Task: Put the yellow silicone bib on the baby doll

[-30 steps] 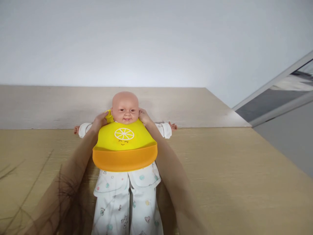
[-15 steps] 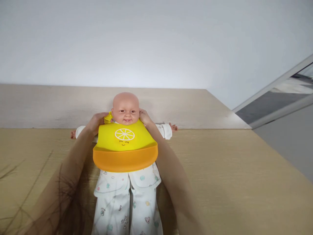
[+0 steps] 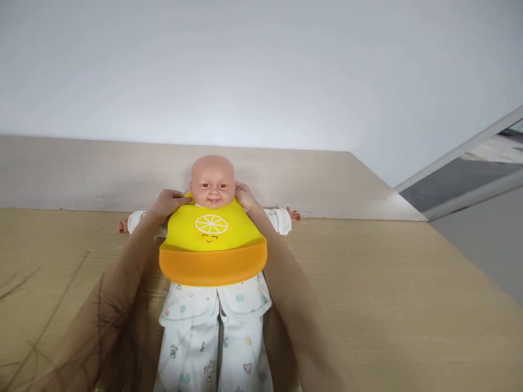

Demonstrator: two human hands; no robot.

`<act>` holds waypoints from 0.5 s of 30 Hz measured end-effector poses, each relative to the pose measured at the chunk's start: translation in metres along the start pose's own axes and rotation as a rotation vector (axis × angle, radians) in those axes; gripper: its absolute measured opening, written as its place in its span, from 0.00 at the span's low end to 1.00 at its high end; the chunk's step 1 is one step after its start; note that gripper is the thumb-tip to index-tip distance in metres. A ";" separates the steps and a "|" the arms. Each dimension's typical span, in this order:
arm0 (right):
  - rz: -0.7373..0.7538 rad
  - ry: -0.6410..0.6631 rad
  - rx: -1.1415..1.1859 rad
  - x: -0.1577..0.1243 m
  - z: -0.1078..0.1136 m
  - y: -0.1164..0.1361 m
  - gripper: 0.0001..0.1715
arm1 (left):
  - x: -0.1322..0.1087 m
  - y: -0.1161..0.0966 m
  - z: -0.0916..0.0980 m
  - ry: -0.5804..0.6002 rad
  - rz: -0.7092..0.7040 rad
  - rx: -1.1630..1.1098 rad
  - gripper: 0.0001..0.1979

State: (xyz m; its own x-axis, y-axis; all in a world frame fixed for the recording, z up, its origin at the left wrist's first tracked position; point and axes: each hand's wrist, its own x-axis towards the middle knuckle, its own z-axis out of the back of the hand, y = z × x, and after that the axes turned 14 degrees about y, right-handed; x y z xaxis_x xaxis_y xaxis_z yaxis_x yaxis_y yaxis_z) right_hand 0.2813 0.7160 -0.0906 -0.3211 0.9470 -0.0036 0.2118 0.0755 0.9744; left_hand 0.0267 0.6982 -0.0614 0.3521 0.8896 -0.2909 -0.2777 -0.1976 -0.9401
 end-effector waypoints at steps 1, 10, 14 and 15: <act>-0.002 0.004 0.005 0.000 0.000 0.000 0.19 | 0.000 0.000 0.000 -0.006 0.004 0.019 0.17; 0.006 -0.032 -0.031 -0.003 -0.003 0.007 0.16 | -0.005 -0.012 -0.002 -0.014 0.006 0.245 0.19; 0.023 -0.013 0.007 -0.003 -0.003 0.007 0.15 | -0.007 -0.016 -0.003 -0.026 0.025 0.333 0.20; 0.023 -0.016 0.014 -0.003 -0.004 0.007 0.15 | -0.007 -0.016 -0.003 -0.032 0.029 0.346 0.21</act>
State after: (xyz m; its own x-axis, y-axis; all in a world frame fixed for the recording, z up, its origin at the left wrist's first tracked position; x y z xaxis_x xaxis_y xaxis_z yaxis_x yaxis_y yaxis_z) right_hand 0.2805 0.7125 -0.0828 -0.3007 0.9536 0.0154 0.2319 0.0574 0.9711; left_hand 0.0312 0.6940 -0.0450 0.3131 0.8992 -0.3057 -0.5754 -0.0765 -0.8143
